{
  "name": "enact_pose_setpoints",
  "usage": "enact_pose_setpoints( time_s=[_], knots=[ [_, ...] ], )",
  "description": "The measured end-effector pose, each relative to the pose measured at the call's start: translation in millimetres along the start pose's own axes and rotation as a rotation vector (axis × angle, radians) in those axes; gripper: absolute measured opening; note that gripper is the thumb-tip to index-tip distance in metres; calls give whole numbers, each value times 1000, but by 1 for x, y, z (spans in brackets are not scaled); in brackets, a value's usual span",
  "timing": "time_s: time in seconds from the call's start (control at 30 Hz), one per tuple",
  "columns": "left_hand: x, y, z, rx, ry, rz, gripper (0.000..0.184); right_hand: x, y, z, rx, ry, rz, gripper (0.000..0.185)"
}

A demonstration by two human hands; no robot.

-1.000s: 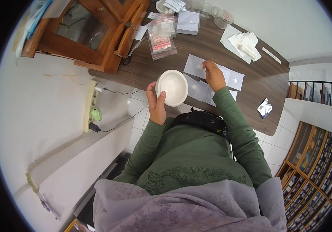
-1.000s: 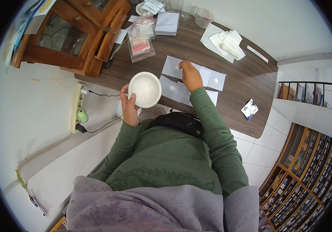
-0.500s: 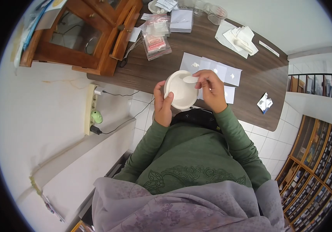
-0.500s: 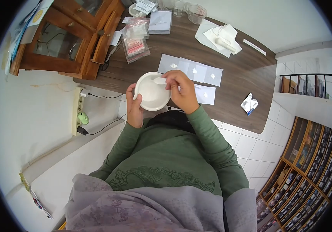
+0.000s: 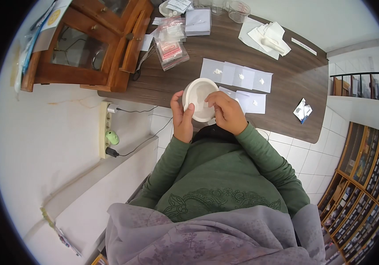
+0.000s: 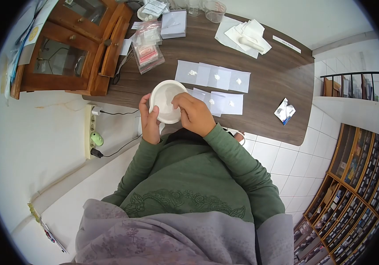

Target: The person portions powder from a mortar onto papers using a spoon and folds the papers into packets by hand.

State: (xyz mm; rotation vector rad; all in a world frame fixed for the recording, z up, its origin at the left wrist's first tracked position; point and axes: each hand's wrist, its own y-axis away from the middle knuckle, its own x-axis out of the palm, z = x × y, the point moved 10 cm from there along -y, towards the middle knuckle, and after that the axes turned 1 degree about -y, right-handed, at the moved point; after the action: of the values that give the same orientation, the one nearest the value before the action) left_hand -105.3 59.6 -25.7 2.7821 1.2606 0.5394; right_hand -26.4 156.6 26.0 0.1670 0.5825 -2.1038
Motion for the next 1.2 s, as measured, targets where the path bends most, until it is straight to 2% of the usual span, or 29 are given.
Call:
enact_pose_setpoints(
  time_s=[0.13,0.33,0.43,0.53,0.63,0.73,0.87,0.97,1.2],
  knots=[
    [3,0,-3,16,-21,16,43,0,2,-11,72,-113,-57,17],
    [5,0,-5,76,-76,31,44,14,10,-40,341,-282,-36,15],
    [4,0,-5,74,-77,27,44,17,11,-43,373,-352,-29,10],
    [4,-1,-3,62,-68,26,43,19,13,-48,516,-510,-6,12],
    [2,0,1,-3,-49,-5,43,14,18,-57,556,-700,-70,10],
    [-3,-3,3,17,-3,-29,42,-6,18,-64,472,-719,-179,8],
    [-19,-8,3,-18,16,-103,40,-31,23,-79,473,-612,-285,5],
    [-42,-15,0,48,-38,-159,39,-31,29,-102,486,-467,-296,6],
    [-67,-16,-13,48,-87,-263,39,-15,27,-118,351,-92,-173,12]
  ],
)
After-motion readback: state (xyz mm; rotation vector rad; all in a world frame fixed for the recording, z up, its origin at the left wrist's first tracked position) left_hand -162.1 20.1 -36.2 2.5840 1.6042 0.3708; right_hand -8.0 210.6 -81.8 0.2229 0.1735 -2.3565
